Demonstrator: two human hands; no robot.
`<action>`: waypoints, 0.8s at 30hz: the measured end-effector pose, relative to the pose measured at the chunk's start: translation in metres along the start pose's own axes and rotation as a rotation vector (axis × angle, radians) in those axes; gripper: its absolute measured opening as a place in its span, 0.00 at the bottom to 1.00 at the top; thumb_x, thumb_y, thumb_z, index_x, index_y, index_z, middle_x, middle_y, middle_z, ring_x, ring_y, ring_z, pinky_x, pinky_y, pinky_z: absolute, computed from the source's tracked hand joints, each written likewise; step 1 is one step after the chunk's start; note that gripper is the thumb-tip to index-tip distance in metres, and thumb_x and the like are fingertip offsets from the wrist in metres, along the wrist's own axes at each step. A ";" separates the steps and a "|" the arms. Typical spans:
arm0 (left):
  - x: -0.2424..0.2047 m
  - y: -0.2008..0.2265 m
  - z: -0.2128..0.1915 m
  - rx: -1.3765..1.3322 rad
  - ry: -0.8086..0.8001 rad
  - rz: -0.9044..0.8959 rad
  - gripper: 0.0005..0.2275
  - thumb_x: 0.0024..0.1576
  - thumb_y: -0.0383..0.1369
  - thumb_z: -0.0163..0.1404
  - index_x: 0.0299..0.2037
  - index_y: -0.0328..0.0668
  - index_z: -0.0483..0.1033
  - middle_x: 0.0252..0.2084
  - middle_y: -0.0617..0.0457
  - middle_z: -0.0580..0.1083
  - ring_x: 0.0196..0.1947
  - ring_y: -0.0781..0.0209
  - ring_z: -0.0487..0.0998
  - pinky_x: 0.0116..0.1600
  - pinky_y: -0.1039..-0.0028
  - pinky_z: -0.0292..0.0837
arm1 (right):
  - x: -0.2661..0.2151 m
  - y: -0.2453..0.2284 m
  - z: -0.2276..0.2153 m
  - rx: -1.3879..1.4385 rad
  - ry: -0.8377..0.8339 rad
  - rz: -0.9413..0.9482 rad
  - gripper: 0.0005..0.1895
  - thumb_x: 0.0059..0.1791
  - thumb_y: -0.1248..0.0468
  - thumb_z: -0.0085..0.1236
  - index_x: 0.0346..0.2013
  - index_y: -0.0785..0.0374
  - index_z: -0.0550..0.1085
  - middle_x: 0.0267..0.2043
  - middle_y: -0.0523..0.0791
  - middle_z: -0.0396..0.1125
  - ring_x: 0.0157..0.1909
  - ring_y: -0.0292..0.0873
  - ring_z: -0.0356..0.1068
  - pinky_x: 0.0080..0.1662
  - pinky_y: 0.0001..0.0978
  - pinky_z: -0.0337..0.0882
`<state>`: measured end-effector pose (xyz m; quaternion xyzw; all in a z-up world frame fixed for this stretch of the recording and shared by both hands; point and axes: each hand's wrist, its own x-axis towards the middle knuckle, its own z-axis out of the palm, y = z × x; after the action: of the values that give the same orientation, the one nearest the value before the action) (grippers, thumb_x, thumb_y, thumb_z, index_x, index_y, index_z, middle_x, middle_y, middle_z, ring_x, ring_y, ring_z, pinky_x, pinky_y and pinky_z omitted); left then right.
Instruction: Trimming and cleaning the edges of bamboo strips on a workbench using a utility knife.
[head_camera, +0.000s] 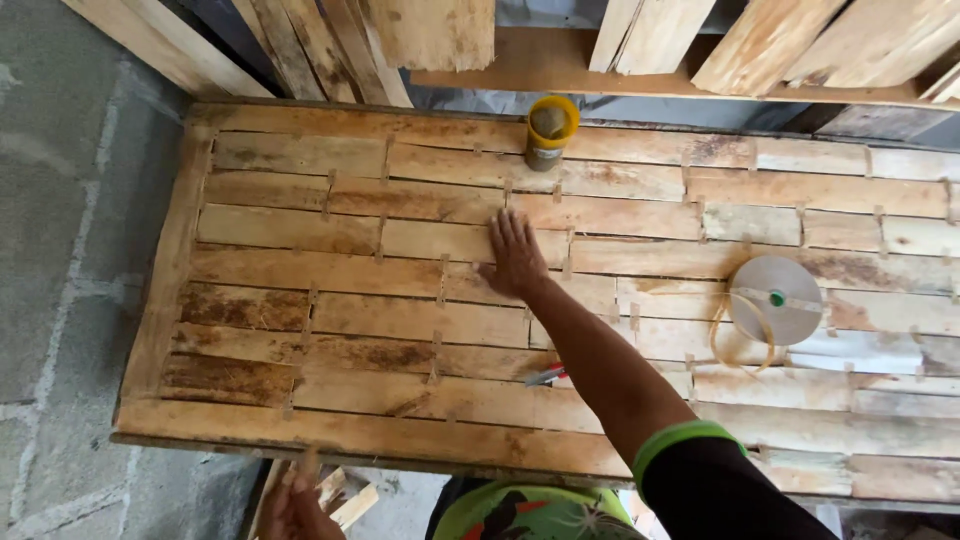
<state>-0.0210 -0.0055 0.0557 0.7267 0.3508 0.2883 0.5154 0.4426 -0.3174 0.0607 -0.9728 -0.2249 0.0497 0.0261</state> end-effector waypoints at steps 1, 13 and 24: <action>0.008 0.030 0.017 -0.005 0.006 0.006 0.14 0.70 0.35 0.49 0.59 0.31 0.75 0.51 0.41 0.80 0.44 0.57 0.82 0.47 0.72 0.78 | -0.014 -0.001 0.005 0.085 0.044 -0.062 0.51 0.53 0.36 0.44 0.76 0.70 0.44 0.80 0.59 0.33 0.80 0.61 0.31 0.73 0.58 0.36; -0.047 0.181 0.029 0.300 0.059 0.439 0.07 0.63 0.27 0.57 0.48 0.31 0.81 0.37 0.44 0.79 0.35 0.63 0.79 0.41 0.76 0.75 | -0.246 0.024 -0.015 0.197 -0.060 -0.114 0.34 0.44 0.49 0.62 0.62 0.56 0.68 0.75 0.51 0.50 0.77 0.55 0.44 0.71 0.63 0.43; -0.160 0.225 0.049 0.319 0.039 0.338 0.07 0.60 0.27 0.58 0.46 0.36 0.82 0.31 0.52 0.78 0.26 0.71 0.72 0.34 0.80 0.70 | -0.287 0.052 -0.028 0.096 0.253 -0.331 0.12 0.46 0.64 0.53 0.44 0.50 0.75 0.44 0.43 0.67 0.52 0.48 0.65 0.56 0.45 0.62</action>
<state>-0.0286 -0.2119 0.2458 0.8419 0.2749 0.3253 0.3315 0.2120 -0.4912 0.1096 -0.9186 -0.3741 -0.0670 0.1084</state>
